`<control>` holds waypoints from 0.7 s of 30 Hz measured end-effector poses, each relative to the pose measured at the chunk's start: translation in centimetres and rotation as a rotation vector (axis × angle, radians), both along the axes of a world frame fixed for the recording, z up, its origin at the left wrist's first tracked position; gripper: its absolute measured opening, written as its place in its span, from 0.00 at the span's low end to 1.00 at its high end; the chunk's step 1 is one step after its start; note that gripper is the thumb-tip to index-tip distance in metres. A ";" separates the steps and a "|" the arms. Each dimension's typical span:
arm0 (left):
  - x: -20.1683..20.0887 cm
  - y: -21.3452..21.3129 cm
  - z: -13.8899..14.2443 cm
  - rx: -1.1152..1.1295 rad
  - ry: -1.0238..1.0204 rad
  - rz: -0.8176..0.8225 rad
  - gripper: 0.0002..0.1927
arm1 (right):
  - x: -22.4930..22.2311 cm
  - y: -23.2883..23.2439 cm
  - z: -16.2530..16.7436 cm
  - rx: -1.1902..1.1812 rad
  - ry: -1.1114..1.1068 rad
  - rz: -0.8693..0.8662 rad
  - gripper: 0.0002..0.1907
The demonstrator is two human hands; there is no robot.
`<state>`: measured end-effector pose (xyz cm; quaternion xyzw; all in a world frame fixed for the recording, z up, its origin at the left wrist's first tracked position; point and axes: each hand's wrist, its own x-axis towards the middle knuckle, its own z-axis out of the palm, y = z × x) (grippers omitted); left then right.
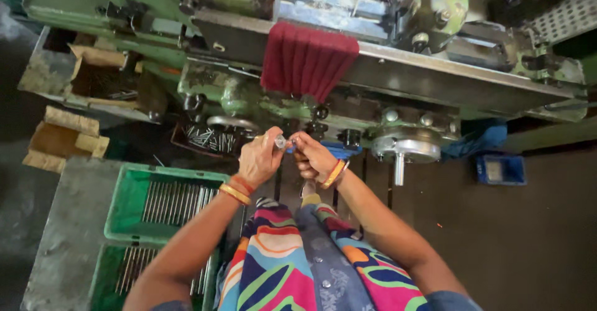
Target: The person operates a metal lathe, repeatedly picking up cylindrical metal rods from a green bin, inserting them into the lathe chuck, and using a hand lever to engage the cutting tool. The person then removes the processed rods and places them back into the bin, repeating this cycle throughout the clip.
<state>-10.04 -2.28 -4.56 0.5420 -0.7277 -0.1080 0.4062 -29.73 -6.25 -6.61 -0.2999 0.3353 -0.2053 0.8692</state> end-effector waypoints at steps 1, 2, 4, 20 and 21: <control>0.5 0.2 0.2 -0.029 -0.018 -0.034 0.15 | -0.1 0.3 0.0 0.020 0.009 0.005 0.11; 1.0 0.4 0.3 -0.059 -0.035 -0.069 0.16 | -0.3 0.7 0.1 0.039 0.019 0.010 0.12; 2.1 0.7 0.8 -0.076 -0.033 -0.123 0.16 | -0.4 1.3 0.2 0.062 0.028 0.044 0.12; 4.7 2.6 -0.5 -0.173 -0.261 -0.425 0.18 | 0.5 1.7 -0.3 0.084 0.067 0.260 0.13; 4.9 2.7 -0.7 -0.103 -0.207 -0.312 0.15 | 0.5 1.7 -0.2 0.096 0.075 0.269 0.13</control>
